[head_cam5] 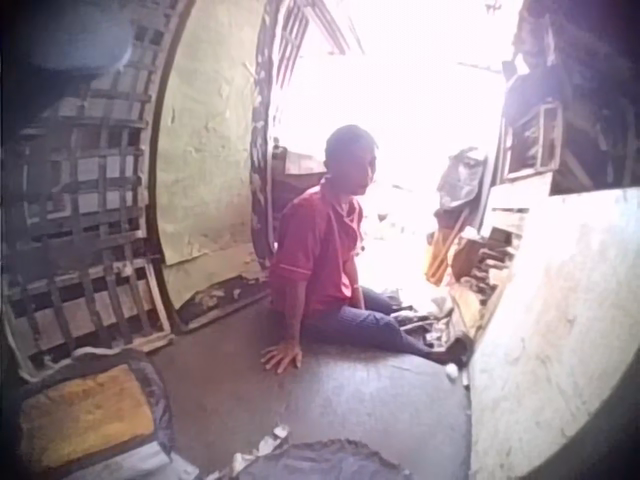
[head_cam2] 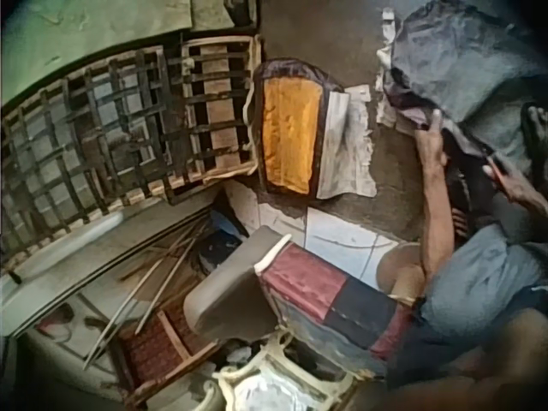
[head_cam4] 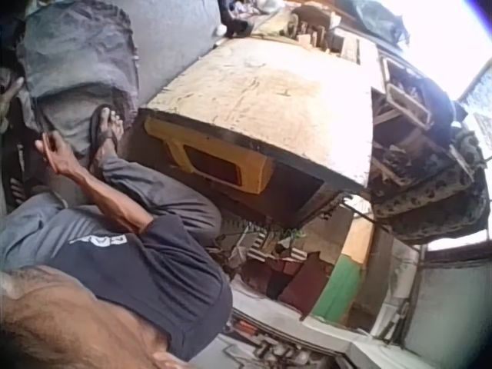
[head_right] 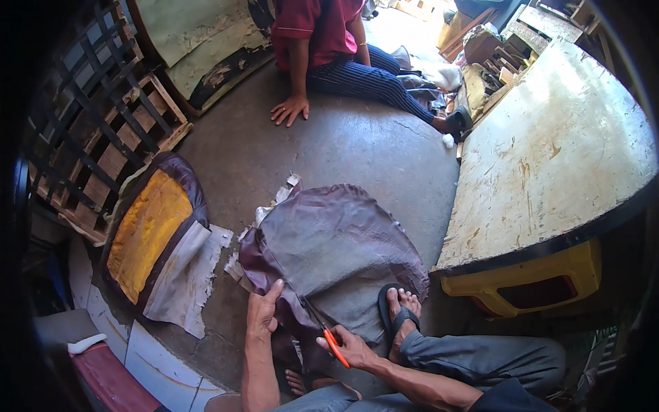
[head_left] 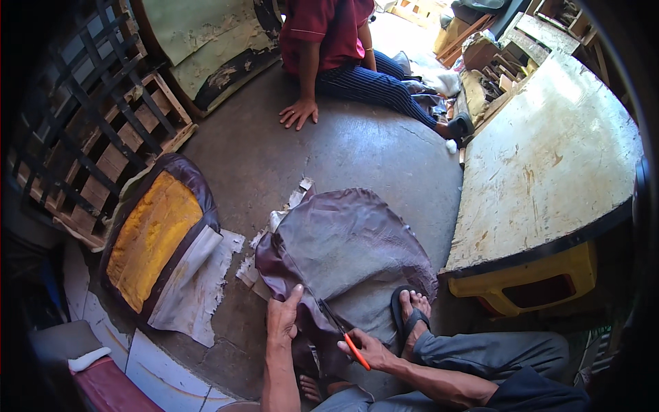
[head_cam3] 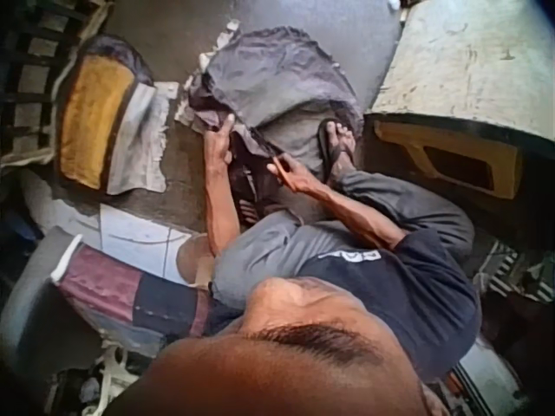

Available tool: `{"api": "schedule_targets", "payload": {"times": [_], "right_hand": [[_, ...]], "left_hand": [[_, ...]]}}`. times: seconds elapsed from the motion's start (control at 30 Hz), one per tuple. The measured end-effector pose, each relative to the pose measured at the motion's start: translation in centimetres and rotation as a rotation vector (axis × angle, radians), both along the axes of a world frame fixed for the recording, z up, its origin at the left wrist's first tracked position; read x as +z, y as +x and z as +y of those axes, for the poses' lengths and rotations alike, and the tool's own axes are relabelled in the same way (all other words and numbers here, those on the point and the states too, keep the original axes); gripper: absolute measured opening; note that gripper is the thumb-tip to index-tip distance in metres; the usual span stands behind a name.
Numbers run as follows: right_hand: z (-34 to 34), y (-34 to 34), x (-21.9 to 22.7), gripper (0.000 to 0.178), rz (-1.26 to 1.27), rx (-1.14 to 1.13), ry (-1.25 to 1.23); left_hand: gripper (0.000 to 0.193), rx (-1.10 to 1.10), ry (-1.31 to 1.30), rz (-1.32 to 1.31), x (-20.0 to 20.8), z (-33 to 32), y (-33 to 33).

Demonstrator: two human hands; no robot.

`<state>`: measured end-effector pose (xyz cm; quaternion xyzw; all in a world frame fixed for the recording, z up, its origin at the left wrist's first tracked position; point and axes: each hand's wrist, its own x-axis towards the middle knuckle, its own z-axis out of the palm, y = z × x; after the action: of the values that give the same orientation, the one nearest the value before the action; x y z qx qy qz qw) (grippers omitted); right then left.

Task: The person cuts a piece of purple fabric with shears to a specific shape, then folds and presses the edges by hand.

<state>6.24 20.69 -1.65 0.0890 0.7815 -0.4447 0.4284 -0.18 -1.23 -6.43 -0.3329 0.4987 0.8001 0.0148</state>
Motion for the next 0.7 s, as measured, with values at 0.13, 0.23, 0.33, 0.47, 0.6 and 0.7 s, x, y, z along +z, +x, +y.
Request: {"api": "schedule_targets", "payload": {"times": [0.13,0.23,0.33,0.47,0.6,0.7], "right_hand": [[-0.4,-0.5,0.1,0.066,-0.018,-0.018,-0.01],[-0.6,0.0,0.1,0.066,0.007,0.001,-0.029],[-0.9,0.0,0.8,0.067,-0.032,0.014,0.004],[-1.1,0.1,0.7,0.069,-0.018,0.069,0.018],[-0.6,0.7,-0.3,0.068,-0.044,0.044,-0.04],[-0.6,-0.1,0.1,0.066,-0.065,0.05,-0.08]], "left_hand": [[0.049,-0.173,-0.108,-0.164,-0.5,0.3,0.5],[0.046,-0.035,-0.247,-0.069,-0.5,1.0,0.3],[0.047,-0.059,-0.355,-0.173,1.5,1.6,-0.1],[0.05,-0.197,-0.279,-0.24,1.0,0.8,0.1],[0.051,-0.094,-0.14,-0.148,-0.3,0.4,0.3],[0.05,-0.008,-0.204,-0.045,-0.4,-0.5,0.5]]}}
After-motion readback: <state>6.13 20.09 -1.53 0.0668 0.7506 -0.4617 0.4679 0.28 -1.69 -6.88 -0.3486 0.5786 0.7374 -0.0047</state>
